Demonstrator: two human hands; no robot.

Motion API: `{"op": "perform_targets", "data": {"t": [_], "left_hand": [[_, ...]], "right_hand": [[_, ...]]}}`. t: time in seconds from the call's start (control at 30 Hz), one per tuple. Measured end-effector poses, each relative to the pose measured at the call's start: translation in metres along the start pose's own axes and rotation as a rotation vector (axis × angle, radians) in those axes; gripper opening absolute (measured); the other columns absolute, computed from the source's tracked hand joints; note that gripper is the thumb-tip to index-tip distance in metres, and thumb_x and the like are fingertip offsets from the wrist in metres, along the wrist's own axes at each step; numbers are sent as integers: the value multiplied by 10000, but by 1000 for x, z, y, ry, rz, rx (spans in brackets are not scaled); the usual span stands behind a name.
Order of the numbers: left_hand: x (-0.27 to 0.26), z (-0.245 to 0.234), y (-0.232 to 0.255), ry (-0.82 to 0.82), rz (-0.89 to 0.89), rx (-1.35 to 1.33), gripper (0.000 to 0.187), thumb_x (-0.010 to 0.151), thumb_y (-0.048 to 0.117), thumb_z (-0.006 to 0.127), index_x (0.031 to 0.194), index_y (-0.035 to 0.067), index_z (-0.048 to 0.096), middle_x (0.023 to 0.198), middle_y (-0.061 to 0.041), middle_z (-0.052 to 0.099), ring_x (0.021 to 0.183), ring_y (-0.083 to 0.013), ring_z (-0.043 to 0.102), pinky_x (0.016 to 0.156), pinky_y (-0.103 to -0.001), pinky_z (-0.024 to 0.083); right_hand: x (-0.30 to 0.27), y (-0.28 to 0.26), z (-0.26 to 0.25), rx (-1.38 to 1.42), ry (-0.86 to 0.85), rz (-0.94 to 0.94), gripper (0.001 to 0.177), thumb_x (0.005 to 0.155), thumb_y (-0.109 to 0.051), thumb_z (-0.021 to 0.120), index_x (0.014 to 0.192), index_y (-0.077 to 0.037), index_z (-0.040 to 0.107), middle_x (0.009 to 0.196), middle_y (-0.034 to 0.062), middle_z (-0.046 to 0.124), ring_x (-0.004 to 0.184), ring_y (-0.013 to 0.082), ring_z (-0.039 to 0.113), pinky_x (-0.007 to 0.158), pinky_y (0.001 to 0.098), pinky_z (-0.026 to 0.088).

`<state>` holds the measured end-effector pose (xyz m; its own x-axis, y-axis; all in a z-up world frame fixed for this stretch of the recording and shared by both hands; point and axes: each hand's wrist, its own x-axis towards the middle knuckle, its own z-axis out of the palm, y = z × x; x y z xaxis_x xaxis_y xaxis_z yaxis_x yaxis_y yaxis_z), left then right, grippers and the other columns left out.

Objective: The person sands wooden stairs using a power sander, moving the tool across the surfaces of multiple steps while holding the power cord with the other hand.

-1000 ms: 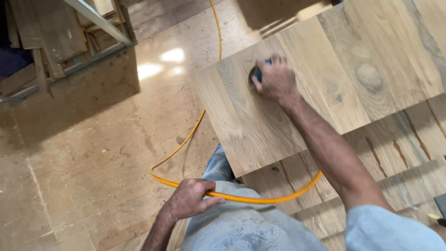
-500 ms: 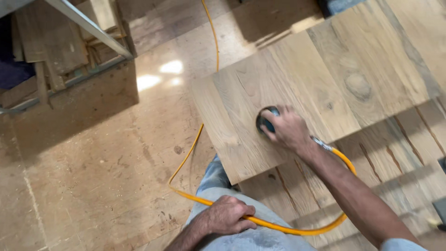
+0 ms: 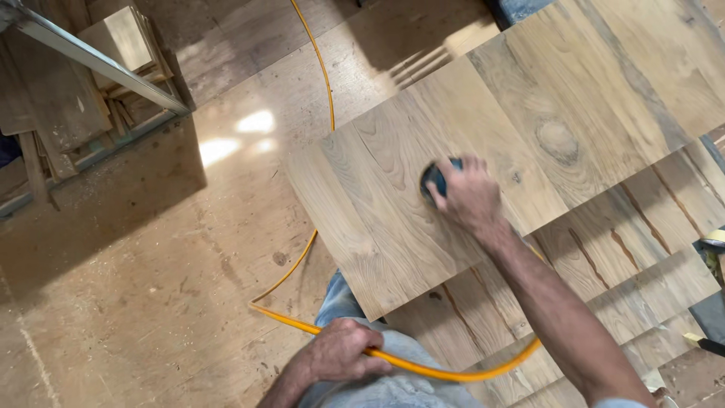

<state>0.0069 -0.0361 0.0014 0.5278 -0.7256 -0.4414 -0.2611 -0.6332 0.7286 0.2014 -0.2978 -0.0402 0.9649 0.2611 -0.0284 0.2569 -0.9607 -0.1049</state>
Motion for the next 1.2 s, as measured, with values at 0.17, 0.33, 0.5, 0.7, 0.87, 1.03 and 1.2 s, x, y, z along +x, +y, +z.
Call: {"op": "perform_targets", "data": {"t": [0.17, 0.33, 0.5, 0.7, 0.87, 1.03, 1.2], "left_hand": [[-5, -12, -45, 107, -109, -25, 412, 889, 557, 644, 799, 154, 635, 664, -15, 634, 660, -249, 628, 587, -419, 458], [-1, -29, -51, 168, -196, -56, 436, 899, 598, 642, 801, 173, 655, 611, 18, 605, 597, -203, 604, 566, -385, 455], [-2, -13, -32, 151, -79, -29, 381, 924, 518, 617, 864, 145, 671, 737, -50, 687, 698, -259, 675, 613, -428, 504], [3, -2, 26, -134, -35, -81, 315, 909, 439, 628, 843, 135, 674, 773, -91, 690, 785, -299, 662, 755, -391, 473], [14, 48, -9, -44, 129, -49, 361, 941, 451, 597, 803, 118, 622, 623, -77, 592, 608, -289, 603, 569, -437, 441], [18, 25, -20, -59, 133, -79, 491, 985, 567, 542, 894, 100, 664, 687, -82, 641, 628, -290, 635, 590, -427, 474], [14, -15, -26, 132, -62, -49, 377, 933, 484, 644, 845, 118, 639, 667, -48, 632, 669, -251, 634, 623, -410, 480]], "right_hand": [[107, -14, 16, 6, 91, -81, 495, 930, -523, 656, 1264, -167, 576, 1148, 227, 591, 973, 364, 609, 543, 450, 624], [175, -26, 20, -55, 127, -85, 504, 887, -546, 682, 1218, -194, 540, 1168, 200, 544, 938, 331, 591, 503, 423, 605], [130, -10, 14, -42, 94, -84, 485, 916, -535, 642, 1261, -207, 550, 1134, 208, 594, 967, 344, 600, 500, 429, 607], [-5, 34, -6, 82, -59, 97, 458, 951, -536, 577, 1268, -205, 578, 1103, 214, 597, 912, 370, 650, 497, 473, 632], [-57, 65, 11, -104, 75, 160, 481, 892, -576, 633, 1214, -223, 574, 1116, 163, 581, 939, 305, 619, 470, 401, 604], [0, 52, 1, -14, 33, 156, 501, 934, -585, 570, 1258, -203, 576, 1107, 192, 589, 938, 326, 651, 485, 414, 636], [109, 32, 5, 0, 96, 52, 449, 961, -531, 613, 1215, -162, 617, 1063, 188, 599, 903, 324, 614, 486, 407, 612]]}}
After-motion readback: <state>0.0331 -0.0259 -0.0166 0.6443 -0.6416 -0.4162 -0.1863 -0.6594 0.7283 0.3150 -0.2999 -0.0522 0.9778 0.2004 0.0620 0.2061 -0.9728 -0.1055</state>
